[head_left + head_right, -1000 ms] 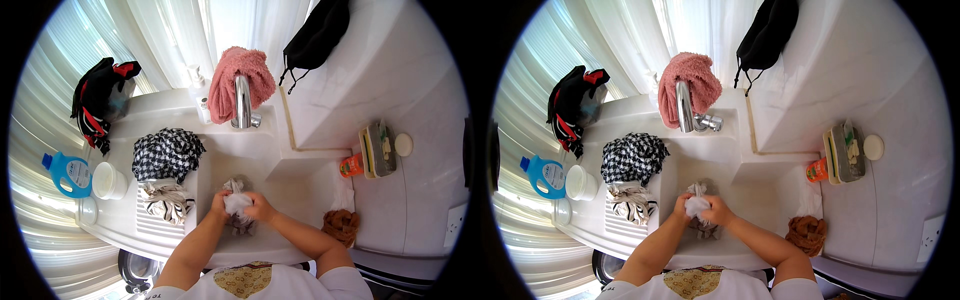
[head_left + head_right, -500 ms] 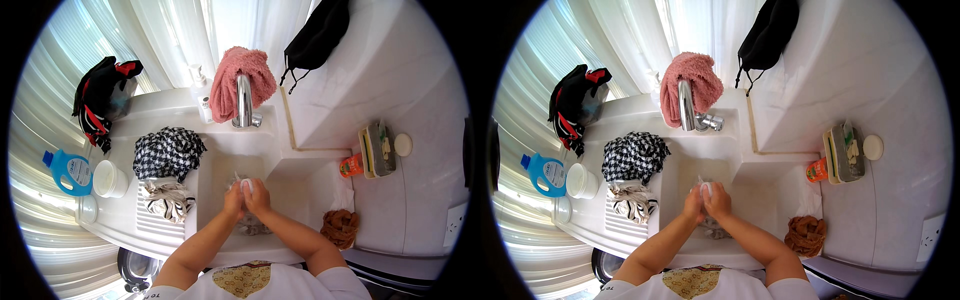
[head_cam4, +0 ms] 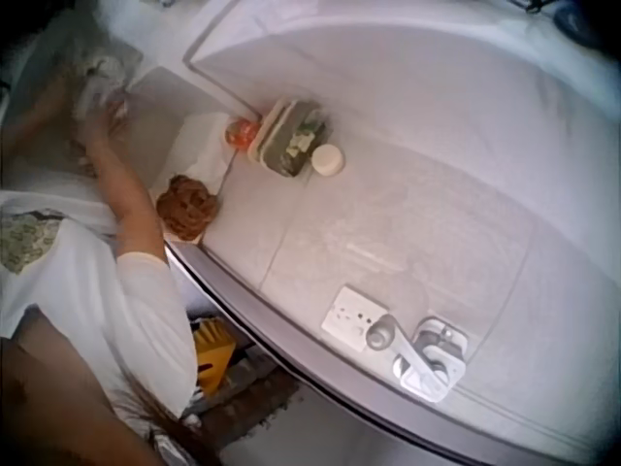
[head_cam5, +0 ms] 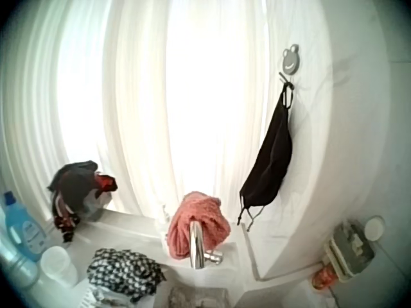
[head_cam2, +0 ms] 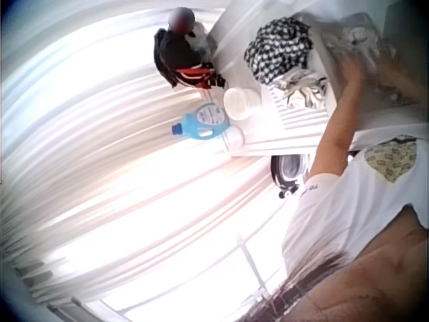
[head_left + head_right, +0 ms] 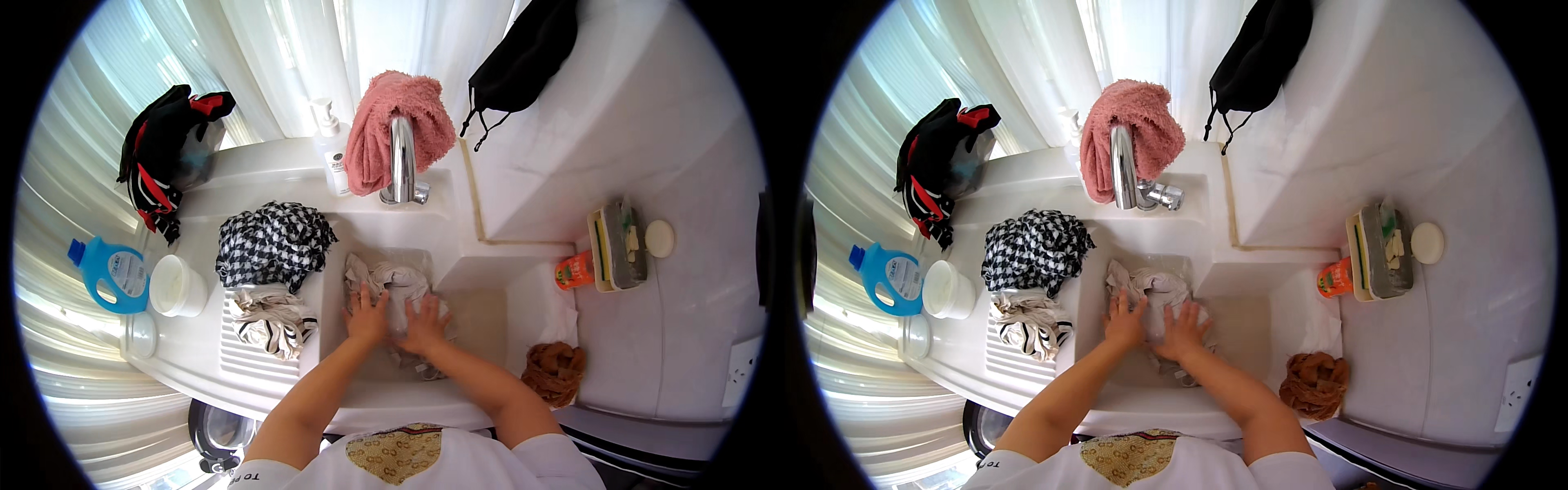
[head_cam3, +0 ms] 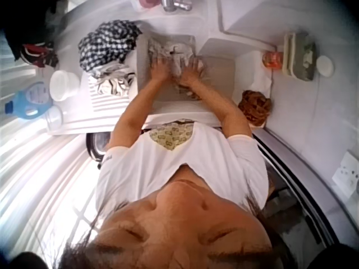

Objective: The person takes a black garment from a washing machine and puts it into a sink to hand wash it. The person then scrubs and rinses a white garment by hand in the sink and returns both garments to the washing machine.

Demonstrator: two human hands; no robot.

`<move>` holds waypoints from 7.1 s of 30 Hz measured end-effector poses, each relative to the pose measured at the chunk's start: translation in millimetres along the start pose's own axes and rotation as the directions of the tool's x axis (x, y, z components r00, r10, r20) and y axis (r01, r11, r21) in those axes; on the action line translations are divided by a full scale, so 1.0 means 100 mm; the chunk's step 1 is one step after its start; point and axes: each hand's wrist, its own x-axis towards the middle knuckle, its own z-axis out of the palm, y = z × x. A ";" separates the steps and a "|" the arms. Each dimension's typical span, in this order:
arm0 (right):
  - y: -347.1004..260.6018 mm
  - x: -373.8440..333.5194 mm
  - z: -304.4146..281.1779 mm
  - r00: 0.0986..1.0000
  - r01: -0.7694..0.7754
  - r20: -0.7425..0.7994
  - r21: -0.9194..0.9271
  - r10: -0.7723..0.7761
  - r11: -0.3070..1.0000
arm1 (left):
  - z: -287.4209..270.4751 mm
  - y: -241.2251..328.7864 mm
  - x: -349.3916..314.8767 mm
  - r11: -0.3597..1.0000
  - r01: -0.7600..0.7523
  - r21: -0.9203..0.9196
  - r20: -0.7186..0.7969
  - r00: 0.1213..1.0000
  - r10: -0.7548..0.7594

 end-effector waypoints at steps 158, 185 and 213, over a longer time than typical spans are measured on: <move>0.18 0.00 -0.32 0.901 0.296 0.366 -0.130 -0.231 0.946 | -0.29 -0.06 0.05 0.988 -0.050 0.143 0.447 0.894 -0.020; -0.06 -0.19 -0.28 0.814 0.482 -0.581 0.681 0.006 0.551 | -0.59 0.44 -0.42 -0.519 0.306 -0.798 0.253 0.952 0.172; 0.94 0.19 -0.45 0.996 -0.012 -0.073 0.369 0.042 0.929 | -0.79 -0.05 -0.41 0.985 0.054 -0.163 -0.068 0.996 -0.066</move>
